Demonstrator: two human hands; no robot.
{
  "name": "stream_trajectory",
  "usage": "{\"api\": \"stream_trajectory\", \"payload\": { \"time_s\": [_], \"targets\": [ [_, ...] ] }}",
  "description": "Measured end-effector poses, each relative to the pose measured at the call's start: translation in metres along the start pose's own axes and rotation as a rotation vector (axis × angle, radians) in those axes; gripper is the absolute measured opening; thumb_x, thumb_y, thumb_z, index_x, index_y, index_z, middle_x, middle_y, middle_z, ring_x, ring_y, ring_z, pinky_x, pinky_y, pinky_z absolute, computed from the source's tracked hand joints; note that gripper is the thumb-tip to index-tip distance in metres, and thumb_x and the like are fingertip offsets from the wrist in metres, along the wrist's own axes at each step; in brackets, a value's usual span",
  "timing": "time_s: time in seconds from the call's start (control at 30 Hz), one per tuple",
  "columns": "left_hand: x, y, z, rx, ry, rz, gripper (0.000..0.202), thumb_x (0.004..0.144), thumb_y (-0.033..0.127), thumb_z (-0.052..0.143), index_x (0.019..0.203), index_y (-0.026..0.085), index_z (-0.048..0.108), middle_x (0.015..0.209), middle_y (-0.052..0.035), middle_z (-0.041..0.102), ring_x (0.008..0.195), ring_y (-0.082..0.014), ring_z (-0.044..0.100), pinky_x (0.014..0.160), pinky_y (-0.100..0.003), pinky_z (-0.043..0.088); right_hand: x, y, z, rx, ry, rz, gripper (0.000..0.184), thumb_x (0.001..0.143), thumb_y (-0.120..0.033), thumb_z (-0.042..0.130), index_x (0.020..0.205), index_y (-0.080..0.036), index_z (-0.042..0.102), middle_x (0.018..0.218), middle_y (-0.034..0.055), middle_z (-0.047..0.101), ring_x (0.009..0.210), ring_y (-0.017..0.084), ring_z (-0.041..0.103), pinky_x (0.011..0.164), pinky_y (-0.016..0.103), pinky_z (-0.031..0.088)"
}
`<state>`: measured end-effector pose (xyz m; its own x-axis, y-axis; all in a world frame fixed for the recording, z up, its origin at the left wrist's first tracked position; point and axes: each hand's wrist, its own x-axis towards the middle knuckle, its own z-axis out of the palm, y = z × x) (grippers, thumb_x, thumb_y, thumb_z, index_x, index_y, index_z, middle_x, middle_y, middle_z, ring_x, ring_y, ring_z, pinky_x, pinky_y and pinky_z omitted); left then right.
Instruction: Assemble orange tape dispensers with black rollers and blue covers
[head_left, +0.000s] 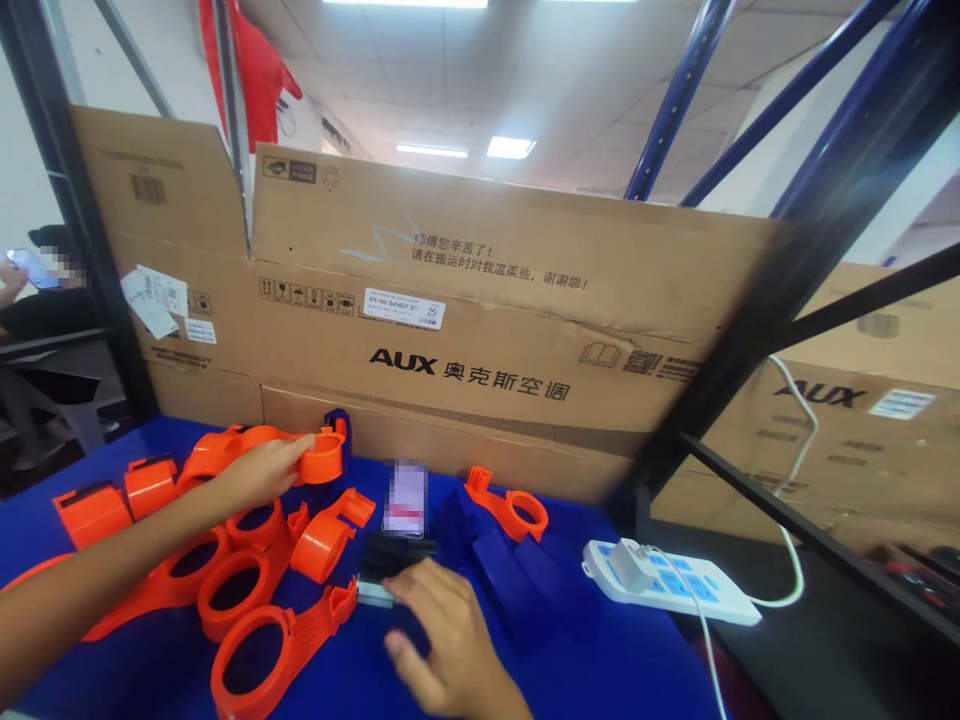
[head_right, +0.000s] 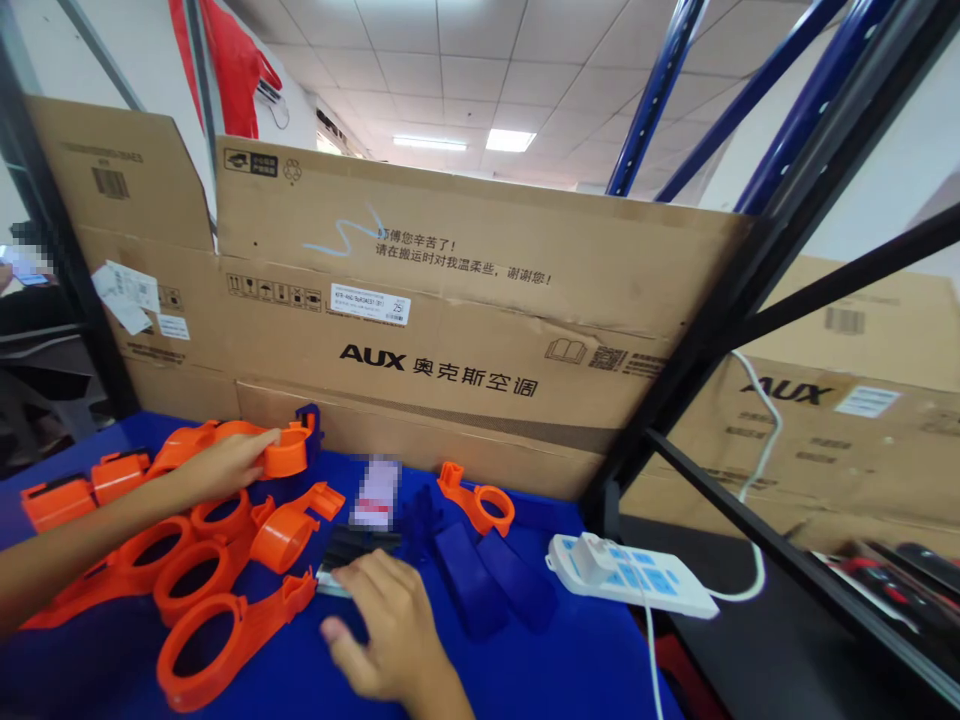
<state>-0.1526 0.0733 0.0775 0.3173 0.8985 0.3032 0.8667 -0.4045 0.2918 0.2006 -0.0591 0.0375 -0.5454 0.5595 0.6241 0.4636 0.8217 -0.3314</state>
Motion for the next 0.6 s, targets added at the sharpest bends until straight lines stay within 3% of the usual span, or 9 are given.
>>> {"api": "stream_trajectory", "payload": {
  "time_s": [0.1,0.13,0.2,0.27,0.33,0.4,0.47,0.6],
  "targets": [
    [-0.001,0.005,-0.014,0.020,-0.007,-0.005,0.027,0.080,0.010,0.057,0.101,0.026,0.055,0.096,-0.0052,0.074,0.094,-0.0272,0.071,0.076,-0.030,0.045,-0.009,-0.022,0.041,-0.107,-0.123,-0.010,0.059,0.092,-0.066,0.059,0.136,-0.027,0.059,0.102,0.0095,0.077,0.088,0.031,0.072,0.080,0.043,0.056],
    [-0.002,0.006,-0.019,0.025,0.000,-0.013,0.025,0.080,0.011,0.056,0.100,0.026,0.054,0.092,-0.0048,0.073,0.091,-0.0272,0.071,0.074,-0.030,0.044,-0.013,-0.029,0.061,-0.164,-0.142,-0.025,0.057,0.094,-0.063,0.057,0.139,-0.029,0.057,0.088,0.0071,0.077,0.076,0.029,0.072,0.072,0.041,0.056],
    [-0.003,0.008,-0.031,0.029,0.022,-0.026,0.021,0.082,0.013,0.056,0.098,0.026,0.052,0.089,-0.0040,0.072,0.086,-0.0268,0.071,0.070,-0.029,0.042,-0.020,-0.041,0.106,-0.279,-0.164,-0.039,0.042,0.102,-0.043,0.051,0.143,-0.032,0.053,0.067,0.0016,0.072,0.055,0.024,0.066,0.060,0.035,0.052],
    [-0.004,0.009,-0.042,0.024,0.047,-0.029,0.017,0.084,0.017,0.056,0.098,0.026,0.051,0.087,-0.0033,0.071,0.082,-0.0260,0.070,0.067,-0.029,0.039,-0.022,-0.051,0.144,-0.385,-0.161,0.018,0.047,0.100,-0.036,0.054,0.146,-0.034,0.049,0.066,0.0028,0.071,0.052,0.025,0.064,0.055,0.034,0.050],
    [-0.005,0.010,-0.052,0.021,0.076,-0.029,0.015,0.086,0.020,0.056,0.097,0.026,0.049,0.083,-0.0023,0.069,0.078,-0.0252,0.069,0.066,-0.029,0.038,-0.016,-0.057,0.164,-0.429,-0.188,0.015,0.055,0.095,-0.044,0.060,0.147,-0.037,0.046,0.078,0.0058,0.074,0.062,0.028,0.068,0.055,0.035,0.050],
    [-0.006,0.010,-0.059,0.019,0.101,-0.027,0.014,0.086,0.021,0.056,0.095,0.026,0.047,0.078,-0.0006,0.066,0.074,-0.0242,0.067,0.064,-0.029,0.036,-0.003,-0.060,0.165,-0.406,-0.216,0.033,0.077,0.082,-0.070,0.065,0.147,-0.033,0.046,0.093,0.0114,0.074,0.079,0.035,0.070,0.062,0.042,0.054],
    [-0.008,0.011,-0.063,0.016,0.118,-0.026,0.015,0.086,0.019,0.056,0.093,0.026,0.045,0.075,0.0008,0.063,0.072,-0.0231,0.066,0.064,-0.028,0.035,0.012,-0.061,0.153,-0.376,-0.242,0.074,0.091,0.073,-0.080,0.066,0.145,-0.028,0.048,0.105,0.0150,0.072,0.091,0.037,0.067,0.074,0.049,0.055],
    [-0.013,0.014,-0.064,-0.002,0.136,-0.028,0.015,0.086,0.018,0.054,0.091,0.027,0.043,0.075,0.0014,0.062,0.070,-0.0217,0.064,0.063,-0.028,0.035,0.034,-0.060,0.128,-0.367,-0.271,0.133,0.063,0.085,-0.058,0.065,0.137,-0.025,0.054,0.115,0.0164,0.067,0.103,0.036,0.062,0.088,0.053,0.051]
  ]
}}
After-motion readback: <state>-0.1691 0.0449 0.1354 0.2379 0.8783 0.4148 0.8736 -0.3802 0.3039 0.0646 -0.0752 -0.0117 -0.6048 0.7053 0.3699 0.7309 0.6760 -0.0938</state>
